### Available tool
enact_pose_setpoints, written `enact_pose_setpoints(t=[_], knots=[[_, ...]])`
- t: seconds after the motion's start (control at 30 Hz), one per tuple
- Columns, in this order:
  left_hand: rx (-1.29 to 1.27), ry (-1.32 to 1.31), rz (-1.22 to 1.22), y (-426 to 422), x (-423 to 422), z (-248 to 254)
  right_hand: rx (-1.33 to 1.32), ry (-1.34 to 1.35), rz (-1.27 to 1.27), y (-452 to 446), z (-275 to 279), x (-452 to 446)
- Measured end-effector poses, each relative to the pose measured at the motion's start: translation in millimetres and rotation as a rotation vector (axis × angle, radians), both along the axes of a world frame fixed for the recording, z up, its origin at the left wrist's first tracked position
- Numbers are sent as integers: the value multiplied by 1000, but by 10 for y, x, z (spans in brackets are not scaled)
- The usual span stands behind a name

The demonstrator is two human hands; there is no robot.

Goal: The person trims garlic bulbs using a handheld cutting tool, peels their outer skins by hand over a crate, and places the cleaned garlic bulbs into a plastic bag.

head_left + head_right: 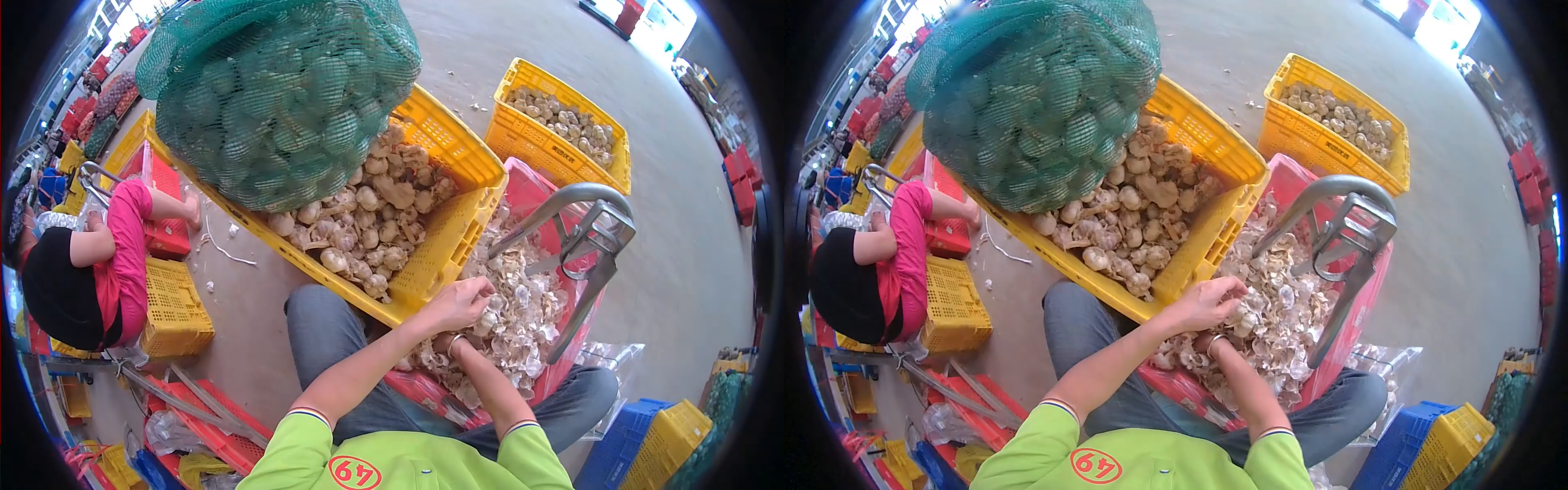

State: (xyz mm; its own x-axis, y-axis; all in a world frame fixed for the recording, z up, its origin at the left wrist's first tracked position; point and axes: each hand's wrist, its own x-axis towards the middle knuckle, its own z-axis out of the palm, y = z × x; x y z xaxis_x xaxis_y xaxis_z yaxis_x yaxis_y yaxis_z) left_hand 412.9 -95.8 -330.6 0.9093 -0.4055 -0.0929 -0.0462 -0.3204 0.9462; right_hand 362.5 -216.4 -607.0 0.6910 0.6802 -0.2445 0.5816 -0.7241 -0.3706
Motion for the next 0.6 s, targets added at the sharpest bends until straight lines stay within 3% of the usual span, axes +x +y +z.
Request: enact_pose_setpoints(t=[0.1, 0.17, 0.23, 0.27, 0.37, 0.47, 0.57, 0.6], knots=[[41, -7, -24, -26, -24, -30, -163, 147, 29, -110, 654, -24], [117, -12, -78, -35, -31, -39, -290, 365, -70, -89, 1869, 53], [77, 1, -135, -34, -71, 13, -135, 262, -186, -286, 2462, -53], [60, 3, -163, -41, -90, 40, -56, 204, -243, -400, 2595, -70], [117, -11, -327, -20, -150, 80, 622, 576, -677, -672, 2686, -90], [88, -23, -390, -59, -206, 5, 931, 863, -1014, -741, 2649, -121], [58, -55, -307, -159, -287, -104, 1085, 906, -993, -747, 2567, -140], [11, 40, -295, -146, -284, -119, 1136, 902, -967, -746, 2527, -134]])
